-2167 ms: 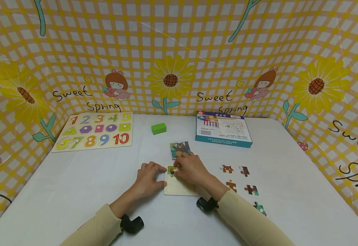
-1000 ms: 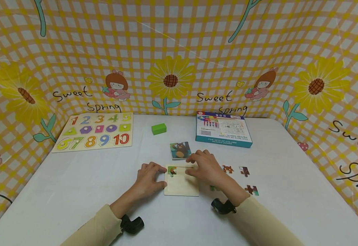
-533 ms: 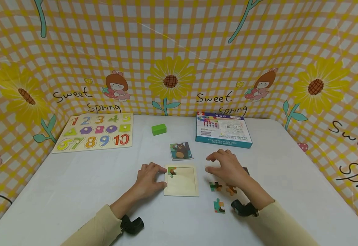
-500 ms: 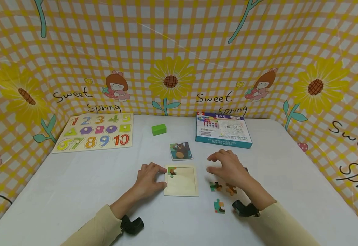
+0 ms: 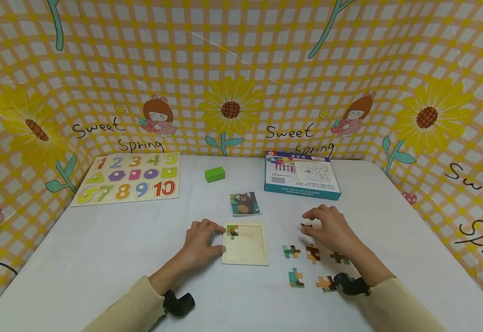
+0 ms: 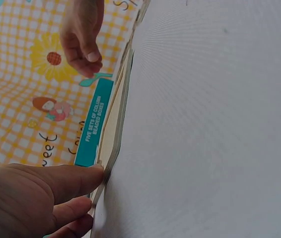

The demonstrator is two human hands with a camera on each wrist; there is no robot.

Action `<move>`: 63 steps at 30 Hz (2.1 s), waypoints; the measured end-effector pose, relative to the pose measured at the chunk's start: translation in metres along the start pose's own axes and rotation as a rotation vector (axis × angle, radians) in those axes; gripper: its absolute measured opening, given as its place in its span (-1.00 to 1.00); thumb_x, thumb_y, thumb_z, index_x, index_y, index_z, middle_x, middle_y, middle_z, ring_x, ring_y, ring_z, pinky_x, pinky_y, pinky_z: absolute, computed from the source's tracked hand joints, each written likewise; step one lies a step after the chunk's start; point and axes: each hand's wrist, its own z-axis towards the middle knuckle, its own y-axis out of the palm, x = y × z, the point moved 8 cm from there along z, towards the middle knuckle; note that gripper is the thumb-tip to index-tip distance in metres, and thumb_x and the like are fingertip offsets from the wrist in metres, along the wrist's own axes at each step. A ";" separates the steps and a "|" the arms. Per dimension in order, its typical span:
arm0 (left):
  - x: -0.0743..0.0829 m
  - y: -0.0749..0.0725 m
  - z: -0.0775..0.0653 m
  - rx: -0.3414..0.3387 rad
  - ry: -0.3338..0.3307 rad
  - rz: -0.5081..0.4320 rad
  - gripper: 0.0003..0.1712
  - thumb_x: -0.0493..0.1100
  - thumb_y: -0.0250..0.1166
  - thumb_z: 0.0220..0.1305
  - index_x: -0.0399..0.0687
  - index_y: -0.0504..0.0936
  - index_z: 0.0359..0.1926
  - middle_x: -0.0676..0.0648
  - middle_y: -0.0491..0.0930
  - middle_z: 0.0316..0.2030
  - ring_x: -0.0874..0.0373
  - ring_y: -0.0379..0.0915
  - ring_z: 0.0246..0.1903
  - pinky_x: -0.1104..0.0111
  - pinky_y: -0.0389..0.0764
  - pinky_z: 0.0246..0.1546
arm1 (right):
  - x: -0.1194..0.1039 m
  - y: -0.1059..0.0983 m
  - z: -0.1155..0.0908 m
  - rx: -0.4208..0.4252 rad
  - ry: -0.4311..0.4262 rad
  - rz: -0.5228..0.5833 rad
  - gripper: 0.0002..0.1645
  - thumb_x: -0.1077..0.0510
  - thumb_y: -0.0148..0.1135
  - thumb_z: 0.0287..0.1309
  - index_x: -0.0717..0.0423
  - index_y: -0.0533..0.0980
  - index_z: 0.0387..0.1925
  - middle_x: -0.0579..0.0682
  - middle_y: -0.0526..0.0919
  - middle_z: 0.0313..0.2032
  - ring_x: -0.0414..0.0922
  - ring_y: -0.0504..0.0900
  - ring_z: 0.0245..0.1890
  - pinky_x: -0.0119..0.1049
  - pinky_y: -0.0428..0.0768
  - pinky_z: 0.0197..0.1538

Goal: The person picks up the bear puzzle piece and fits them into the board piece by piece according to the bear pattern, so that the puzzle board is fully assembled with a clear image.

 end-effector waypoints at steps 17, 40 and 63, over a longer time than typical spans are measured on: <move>0.001 0.000 0.000 -0.009 -0.014 -0.015 -0.57 -0.23 0.41 -0.05 -0.09 0.60 -0.07 -0.12 0.46 -0.07 -0.08 0.18 0.04 -0.06 0.12 0.08 | 0.029 0.009 0.002 -0.048 0.057 -0.043 -0.57 0.04 0.33 0.02 0.17 0.58 -0.07 0.18 0.57 -0.15 0.09 0.39 -0.13 0.01 0.35 -0.10; 0.000 0.001 0.000 -0.008 -0.010 -0.005 -0.57 -0.22 0.42 -0.06 -0.09 0.60 -0.08 -0.11 0.47 -0.07 -0.08 0.19 0.03 -0.06 0.14 0.06 | 0.034 0.016 0.001 -0.044 0.069 -0.090 -0.64 0.07 0.35 -0.01 0.11 0.61 -0.14 0.16 0.55 -0.19 0.11 0.37 -0.12 0.07 0.32 -0.05; 0.001 0.000 -0.001 -0.012 -0.013 -0.019 -0.58 -0.23 0.42 -0.06 -0.11 0.60 -0.08 -0.11 0.47 -0.09 -0.07 0.18 0.03 -0.06 0.12 0.06 | 0.032 0.014 0.002 -0.017 0.050 -0.116 -0.67 0.07 0.36 -0.02 0.13 0.62 -0.19 0.13 0.58 -0.23 0.08 0.39 -0.17 0.05 0.32 -0.09</move>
